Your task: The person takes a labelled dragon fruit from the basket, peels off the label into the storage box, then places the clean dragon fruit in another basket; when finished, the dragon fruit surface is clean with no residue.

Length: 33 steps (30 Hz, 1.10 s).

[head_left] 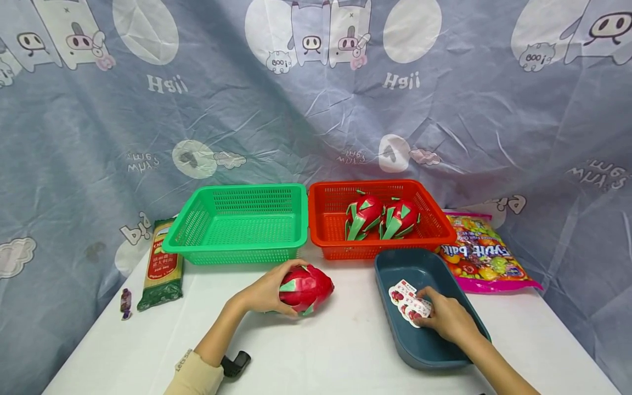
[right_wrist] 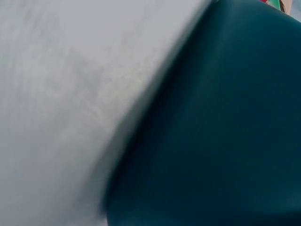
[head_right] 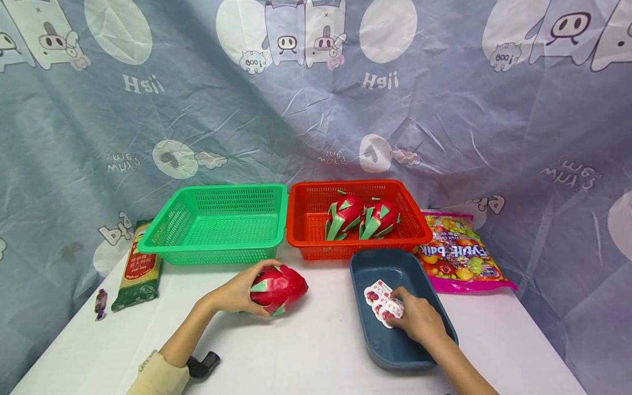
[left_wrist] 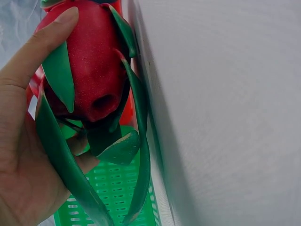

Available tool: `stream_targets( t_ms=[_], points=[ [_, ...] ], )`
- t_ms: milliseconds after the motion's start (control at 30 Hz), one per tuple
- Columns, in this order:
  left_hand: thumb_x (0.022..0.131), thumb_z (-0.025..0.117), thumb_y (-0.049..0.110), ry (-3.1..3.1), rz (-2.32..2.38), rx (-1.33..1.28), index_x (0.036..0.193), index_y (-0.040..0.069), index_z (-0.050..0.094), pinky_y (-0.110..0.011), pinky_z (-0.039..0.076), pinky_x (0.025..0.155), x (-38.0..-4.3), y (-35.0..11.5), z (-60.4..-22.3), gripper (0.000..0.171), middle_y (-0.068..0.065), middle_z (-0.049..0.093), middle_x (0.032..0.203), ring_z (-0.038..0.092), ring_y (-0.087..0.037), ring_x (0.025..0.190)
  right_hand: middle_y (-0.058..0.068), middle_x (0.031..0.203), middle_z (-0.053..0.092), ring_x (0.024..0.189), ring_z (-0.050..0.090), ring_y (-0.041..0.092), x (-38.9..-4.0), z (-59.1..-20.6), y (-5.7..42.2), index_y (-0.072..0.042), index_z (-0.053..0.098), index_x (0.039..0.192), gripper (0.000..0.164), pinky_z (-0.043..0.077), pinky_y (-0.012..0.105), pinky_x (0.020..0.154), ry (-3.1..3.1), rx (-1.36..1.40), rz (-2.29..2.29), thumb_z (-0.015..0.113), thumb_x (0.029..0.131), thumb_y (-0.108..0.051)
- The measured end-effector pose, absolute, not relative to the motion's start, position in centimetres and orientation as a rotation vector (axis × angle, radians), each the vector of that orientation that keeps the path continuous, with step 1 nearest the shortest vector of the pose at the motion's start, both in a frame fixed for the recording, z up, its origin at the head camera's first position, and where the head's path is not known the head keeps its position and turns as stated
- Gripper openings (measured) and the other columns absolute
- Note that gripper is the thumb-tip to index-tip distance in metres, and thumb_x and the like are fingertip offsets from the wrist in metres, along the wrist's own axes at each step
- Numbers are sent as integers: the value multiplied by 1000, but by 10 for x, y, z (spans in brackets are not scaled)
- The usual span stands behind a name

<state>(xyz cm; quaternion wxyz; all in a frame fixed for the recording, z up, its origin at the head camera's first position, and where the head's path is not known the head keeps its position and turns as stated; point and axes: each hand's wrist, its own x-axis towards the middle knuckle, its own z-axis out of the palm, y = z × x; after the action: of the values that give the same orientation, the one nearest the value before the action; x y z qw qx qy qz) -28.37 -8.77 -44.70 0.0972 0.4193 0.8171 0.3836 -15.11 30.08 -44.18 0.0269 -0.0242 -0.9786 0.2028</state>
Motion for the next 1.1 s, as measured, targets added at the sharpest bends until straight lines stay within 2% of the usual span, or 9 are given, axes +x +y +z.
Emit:
stream_targets(
  t_ms=[200, 433, 533, 633, 767, 867, 967, 1100],
  points=[
    [59, 87, 35, 2414, 1141, 1242, 137, 37, 26, -27, 48, 81, -284, -88, -447, 99, 13, 39, 129, 38, -11, 119, -1, 60, 46, 52, 43, 14, -149, -441, 303, -6, 58, 116, 58, 34, 29, 46, -3074, -120, 606, 81, 68, -30],
    [59, 87, 35, 2421, 1136, 1237, 137, 37, 26, -27, 48, 81, -283, -88, -446, 99, 13, 39, 130, 37, -11, 120, -1, 56, 42, 51, 37, 15, -147, -442, 303, -4, 60, 121, 60, 26, 28, 45, -3099, -111, 592, 79, 70, -28],
    [59, 87, 35, 2426, 1138, 1238, 137, 38, 26, -27, 48, 81, -283, -88, -446, 99, 12, 39, 129, 37, -11, 120, 2, 57, 41, 54, 38, 16, -148, -442, 304, -5, 57, 125, 63, 27, 30, 47, -3124, -98, 570, 77, 72, -31],
    [59, 87, 35, 2423, 1143, 1240, 137, 38, 26, -27, 48, 80, -284, -88, -447, 99, 13, 39, 130, 37, -11, 120, 9, 65, 50, 61, 43, 19, -147, -441, 304, -4, 53, 129, 68, 33, 33, 48, -3174, -88, 509, 73, 75, -39],
    [60, 87, 34, 2422, 1140, 1240, 137, 38, 26, -27, 48, 80, -284, -88, -448, 99, 13, 39, 130, 38, -11, 119, 22, 94, 58, 75, 54, 28, -146, -440, 302, -3, 48, 133, 73, 47, 47, 58, -3250, -73, 396, 67, 78, -47],
    [60, 87, 35, 2431, 1136, 1246, 138, 37, 26, -27, 48, 80, -284, -88, -448, 99, 13, 39, 130, 38, -11, 119, 29, 107, 54, 86, 57, 39, -146, -440, 301, -3, 45, 135, 74, 46, 58, 67, -3291, -54, 336, 63, 81, -49],
    [60, 87, 35, 2434, 1137, 1250, 138, 36, 27, -27, 48, 80, -283, -88, -447, 99, 13, 39, 130, 38, -11, 119, 34, 113, 51, 95, 55, 47, -146, -441, 300, -2, 41, 137, 74, 44, 63, 71, -3307, -33, 308, 60, 83, -49],
    [60, 87, 36, 2429, 1140, 1246, 137, 36, 27, -27, 48, 80, -283, -88, -446, 98, 13, 39, 129, 38, -11, 119, 34, 112, 51, 93, 56, 46, -147, -440, 301, -1, 38, 138, 76, 44, 62, 70, -3311, -17, 299, 59, 84, -49]
  ],
)
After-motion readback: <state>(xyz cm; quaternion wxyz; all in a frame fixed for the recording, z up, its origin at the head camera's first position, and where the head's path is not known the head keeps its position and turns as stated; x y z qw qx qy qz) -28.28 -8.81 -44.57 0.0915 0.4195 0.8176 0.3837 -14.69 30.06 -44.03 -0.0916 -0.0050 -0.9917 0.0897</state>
